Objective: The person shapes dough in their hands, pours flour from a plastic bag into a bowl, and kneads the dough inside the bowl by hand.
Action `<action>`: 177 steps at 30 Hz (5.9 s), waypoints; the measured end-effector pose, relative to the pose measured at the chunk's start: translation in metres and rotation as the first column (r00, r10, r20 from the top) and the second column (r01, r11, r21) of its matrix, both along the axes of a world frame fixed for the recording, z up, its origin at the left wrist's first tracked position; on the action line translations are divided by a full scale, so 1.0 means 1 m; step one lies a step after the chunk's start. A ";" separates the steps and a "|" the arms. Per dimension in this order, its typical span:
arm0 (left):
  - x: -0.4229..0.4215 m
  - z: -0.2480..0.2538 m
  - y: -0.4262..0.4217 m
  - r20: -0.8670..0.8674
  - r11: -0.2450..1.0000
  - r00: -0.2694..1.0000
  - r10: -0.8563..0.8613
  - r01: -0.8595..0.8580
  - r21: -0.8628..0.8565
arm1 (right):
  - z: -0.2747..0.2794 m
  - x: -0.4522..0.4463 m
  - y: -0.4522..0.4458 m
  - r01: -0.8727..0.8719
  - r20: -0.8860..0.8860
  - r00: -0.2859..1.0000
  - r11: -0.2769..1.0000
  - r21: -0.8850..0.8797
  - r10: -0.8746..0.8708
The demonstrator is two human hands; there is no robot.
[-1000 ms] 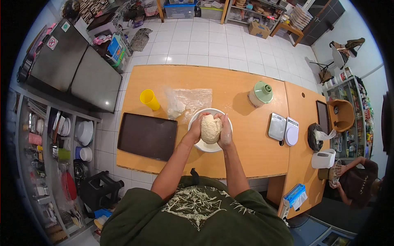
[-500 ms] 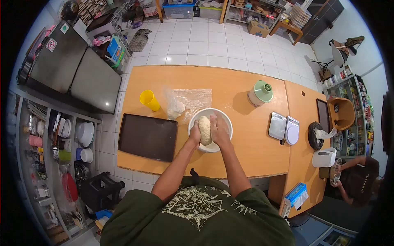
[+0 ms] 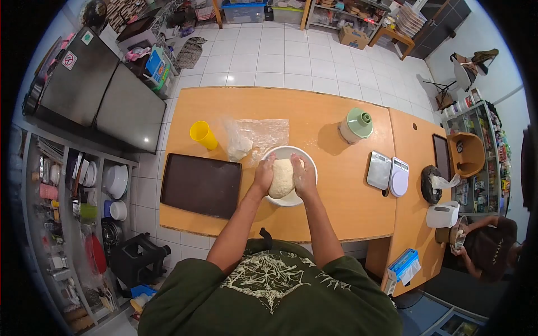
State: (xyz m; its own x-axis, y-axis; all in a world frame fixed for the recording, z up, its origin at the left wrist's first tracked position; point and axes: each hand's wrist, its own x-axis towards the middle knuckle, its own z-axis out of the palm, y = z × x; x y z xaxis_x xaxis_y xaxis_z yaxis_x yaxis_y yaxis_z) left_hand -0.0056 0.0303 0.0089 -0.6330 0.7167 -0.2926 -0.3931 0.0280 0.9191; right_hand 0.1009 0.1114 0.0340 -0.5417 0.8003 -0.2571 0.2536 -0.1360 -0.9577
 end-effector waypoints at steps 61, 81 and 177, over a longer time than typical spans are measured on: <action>0.005 -0.027 0.004 -0.471 0.867 0.863 -0.183 -0.085 -0.492 | -0.026 0.003 0.002 -0.089 0.164 0.985 0.969 0.232 0.051; 0.006 0.005 -0.004 -0.711 0.911 0.651 -0.265 -0.072 -0.405 | -0.100 0.000 0.018 -0.281 0.290 0.937 0.914 0.294 0.194; -0.111 0.088 -0.063 -0.675 0.947 0.672 0.304 -0.287 0.142 | 0.020 -0.110 -0.006 -0.145 -0.292 0.934 0.966 0.213 0.205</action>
State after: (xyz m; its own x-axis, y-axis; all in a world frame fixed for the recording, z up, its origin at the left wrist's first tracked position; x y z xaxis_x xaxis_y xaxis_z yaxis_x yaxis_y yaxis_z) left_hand -0.1171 -0.0331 0.0971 -0.8307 0.4578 0.3169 0.3548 -0.0034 0.9349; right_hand -0.0092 0.1050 0.0541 -0.7061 0.7025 0.0895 -0.0558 0.0709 -0.9959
